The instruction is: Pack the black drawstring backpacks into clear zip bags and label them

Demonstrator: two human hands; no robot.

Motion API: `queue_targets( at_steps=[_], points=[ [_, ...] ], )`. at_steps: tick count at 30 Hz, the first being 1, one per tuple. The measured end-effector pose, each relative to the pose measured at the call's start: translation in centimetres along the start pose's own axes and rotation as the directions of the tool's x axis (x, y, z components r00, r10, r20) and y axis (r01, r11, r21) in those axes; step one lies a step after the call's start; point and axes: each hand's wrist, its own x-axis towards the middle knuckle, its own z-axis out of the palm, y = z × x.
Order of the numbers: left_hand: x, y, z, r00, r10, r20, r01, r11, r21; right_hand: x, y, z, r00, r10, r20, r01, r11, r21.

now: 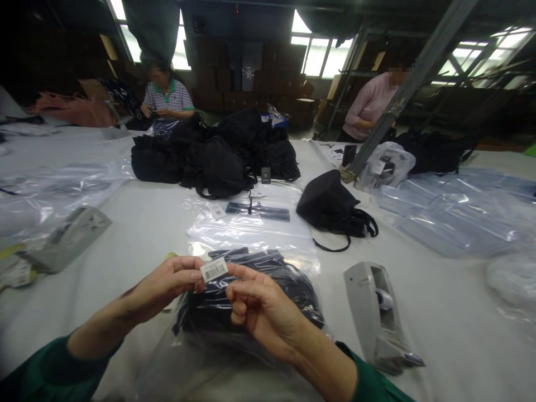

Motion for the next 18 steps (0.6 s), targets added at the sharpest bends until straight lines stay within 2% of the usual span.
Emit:
queue_targets(
  at_steps=[3,5,6,8,9,10,14,16,18],
  points=[
    [0.3,-0.1,0.2,0.998,0.043,-0.041,-0.039,0.996,0.079,-0.2,0.4,-0.5,1.000,-0.012,-0.019,0.011,0.998,-0.054],
    [0.3,0.0,0.1,0.997,0.062,-0.048,-0.054,0.987,0.149,-0.5,0.0,-1.3,0.990,-0.092,-0.103,0.065,0.970,-0.235],
    [0.3,0.1,0.1,0.997,0.064,-0.045,-0.054,0.981,0.188,-0.7,-0.5,-1.8,0.969,-0.185,-0.166,0.113,0.923,-0.368],
    [0.4,0.3,0.0,0.998,0.056,-0.032,-0.046,0.964,0.262,-1.0,-1.7,-2.8,0.880,-0.404,-0.250,0.173,0.763,-0.623],
    [0.5,0.4,0.0,0.999,0.048,-0.019,-0.040,0.954,0.296,-1.1,-2.4,-3.1,0.844,-0.473,-0.253,0.169,0.683,-0.711],
    [0.6,0.5,0.2,0.999,0.036,-0.003,-0.034,0.943,0.330,-1.0,-2.9,-3.3,0.838,-0.492,-0.237,0.151,0.626,-0.765],
    [1.4,0.8,1.5,0.996,-0.001,0.085,-0.042,0.862,0.505,-0.1,-3.1,-3.0,0.947,-0.293,-0.130,0.066,0.576,-0.814],
    [1.7,1.0,2.0,0.991,-0.006,0.137,-0.074,0.816,0.574,0.4,-2.8,-2.8,0.962,-0.260,-0.087,0.072,0.546,-0.835],
    [2.2,1.2,1.9,0.982,-0.002,0.188,-0.114,0.789,0.604,0.5,-3.0,-2.9,0.952,-0.301,-0.062,0.097,0.484,-0.869]
  ],
)
